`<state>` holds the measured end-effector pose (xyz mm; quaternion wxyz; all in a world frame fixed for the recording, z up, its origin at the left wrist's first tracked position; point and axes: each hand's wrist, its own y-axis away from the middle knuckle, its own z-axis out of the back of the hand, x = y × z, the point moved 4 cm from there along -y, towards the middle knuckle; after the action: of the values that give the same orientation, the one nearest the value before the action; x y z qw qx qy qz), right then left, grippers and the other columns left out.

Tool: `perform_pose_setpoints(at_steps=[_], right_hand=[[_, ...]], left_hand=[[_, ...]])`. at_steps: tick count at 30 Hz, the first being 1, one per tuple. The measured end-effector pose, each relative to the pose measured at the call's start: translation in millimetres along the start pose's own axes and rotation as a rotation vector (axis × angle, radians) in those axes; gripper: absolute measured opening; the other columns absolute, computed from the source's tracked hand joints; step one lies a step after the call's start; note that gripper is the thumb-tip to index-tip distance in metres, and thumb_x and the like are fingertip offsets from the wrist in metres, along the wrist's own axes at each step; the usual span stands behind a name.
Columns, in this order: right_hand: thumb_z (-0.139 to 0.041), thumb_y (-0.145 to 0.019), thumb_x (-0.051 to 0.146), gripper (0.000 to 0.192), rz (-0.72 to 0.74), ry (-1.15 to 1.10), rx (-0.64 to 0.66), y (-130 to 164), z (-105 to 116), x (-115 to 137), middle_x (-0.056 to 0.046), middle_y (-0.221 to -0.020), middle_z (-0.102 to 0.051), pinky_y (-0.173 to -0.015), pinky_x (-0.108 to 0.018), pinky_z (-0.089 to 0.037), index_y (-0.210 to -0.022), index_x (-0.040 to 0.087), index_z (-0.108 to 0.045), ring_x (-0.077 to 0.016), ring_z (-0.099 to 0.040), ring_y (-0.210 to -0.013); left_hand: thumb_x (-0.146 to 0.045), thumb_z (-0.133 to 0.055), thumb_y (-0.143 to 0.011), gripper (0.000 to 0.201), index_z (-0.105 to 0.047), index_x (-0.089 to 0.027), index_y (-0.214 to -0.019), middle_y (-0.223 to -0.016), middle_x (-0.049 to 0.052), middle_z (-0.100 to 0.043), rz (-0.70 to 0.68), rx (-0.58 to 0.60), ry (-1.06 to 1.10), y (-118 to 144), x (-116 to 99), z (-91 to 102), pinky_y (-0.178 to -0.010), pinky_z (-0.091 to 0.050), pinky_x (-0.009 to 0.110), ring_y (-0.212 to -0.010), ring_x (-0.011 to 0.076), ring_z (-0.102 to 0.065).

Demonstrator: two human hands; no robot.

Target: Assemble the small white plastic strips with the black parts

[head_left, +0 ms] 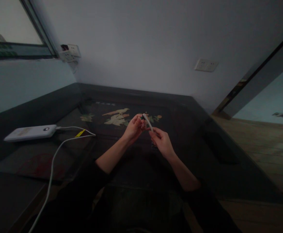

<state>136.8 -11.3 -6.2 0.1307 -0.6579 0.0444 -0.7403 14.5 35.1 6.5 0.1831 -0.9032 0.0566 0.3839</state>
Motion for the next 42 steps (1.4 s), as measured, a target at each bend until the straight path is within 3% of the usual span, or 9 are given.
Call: perform_pose_setpoints(at_steps=[9, 13, 19, 26, 35, 38, 42], right_hand=[[-0.055, -0.083, 0.042, 0.034, 0.033, 0.068, -0.080, -1, 4, 3, 0.004, -0.056, -0.039, -0.042, -0.021, -0.024, -0.100, 0.015, -0.065, -0.0079, -0.032, -0.047], [-0.055, -0.083, 0.043, 0.035, 0.031, 0.070, -0.015, 1, 0, 5, 0.003, -0.056, -0.040, -0.042, -0.021, -0.025, -0.101, 0.014, -0.065, -0.0079, -0.034, -0.047], [-0.055, -0.084, 0.042, 0.036, 0.016, 0.006, 0.095, 3, -6, 5, 0.005, -0.056, -0.040, -0.041, -0.021, -0.025, -0.104, 0.015, -0.064, -0.0066, -0.033, -0.045], [-0.054, -0.084, 0.045, 0.038, 0.036, 0.072, -0.025, 0, 1, 2, 0.005, -0.053, -0.039, -0.042, -0.021, -0.025, -0.103, 0.013, -0.065, -0.0076, -0.033, -0.046], [-0.053, -0.084, 0.040, 0.033, 0.097, 0.210, -0.118, 1, 6, 9, -0.001, -0.063, -0.053, -0.045, -0.022, -0.028, -0.099, 0.014, -0.067, -0.0097, -0.039, -0.051], [-0.053, -0.084, 0.040, 0.033, 0.101, 0.213, -0.070, 3, 2, 11, -0.001, -0.063, -0.054, -0.045, -0.022, -0.029, -0.101, 0.014, -0.067, -0.0102, -0.040, -0.051], [-0.054, -0.083, 0.043, 0.037, 0.031, 0.091, 0.054, 4, -4, 8, 0.003, -0.056, -0.046, -0.042, -0.021, -0.028, -0.104, 0.014, -0.065, -0.0086, -0.037, -0.046]], left_hand=[[-0.049, -0.075, -0.062, 0.044, -0.056, -0.017, -0.086, -0.051, -0.008, -0.046, -0.024, 0.002, -0.030, 2, -1, -0.1, -0.051, -0.037, 0.017, -0.048, 0.0043, -0.038], [-0.047, -0.076, -0.062, 0.044, -0.056, -0.017, -0.088, -0.053, -0.008, -0.044, 0.003, -0.020, -0.009, 1, -1, 0.4, -0.052, -0.041, 0.020, -0.049, 0.0052, -0.040], [-0.047, -0.076, -0.063, 0.045, -0.058, -0.016, -0.090, -0.053, -0.008, -0.040, 0.022, 0.018, 0.037, 0, -1, -2.5, -0.045, -0.033, 0.019, -0.047, 0.0049, -0.038], [-0.052, -0.076, -0.059, 0.048, -0.057, -0.016, -0.085, -0.052, -0.009, -0.043, 0.016, -0.013, -0.001, 0, 2, 0.9, -0.055, -0.043, 0.022, -0.049, 0.0053, -0.040], [-0.049, -0.077, -0.060, 0.047, -0.058, -0.015, -0.086, -0.051, -0.008, -0.046, -0.016, -0.016, -0.020, 1, -1, 0.2, -0.050, -0.035, 0.018, -0.048, 0.0045, -0.037], [-0.048, -0.077, -0.059, 0.047, -0.057, -0.016, -0.087, -0.051, -0.008, -0.044, -0.009, -0.029, -0.003, 0, -2, -1.4, -0.052, -0.039, 0.020, -0.048, 0.0050, -0.039], [-0.046, -0.076, -0.063, 0.043, -0.057, -0.017, -0.088, -0.051, -0.008, -0.042, 0.026, -0.016, 0.026, 0, -2, -3.8, -0.045, -0.033, 0.019, -0.045, 0.0047, -0.037]])
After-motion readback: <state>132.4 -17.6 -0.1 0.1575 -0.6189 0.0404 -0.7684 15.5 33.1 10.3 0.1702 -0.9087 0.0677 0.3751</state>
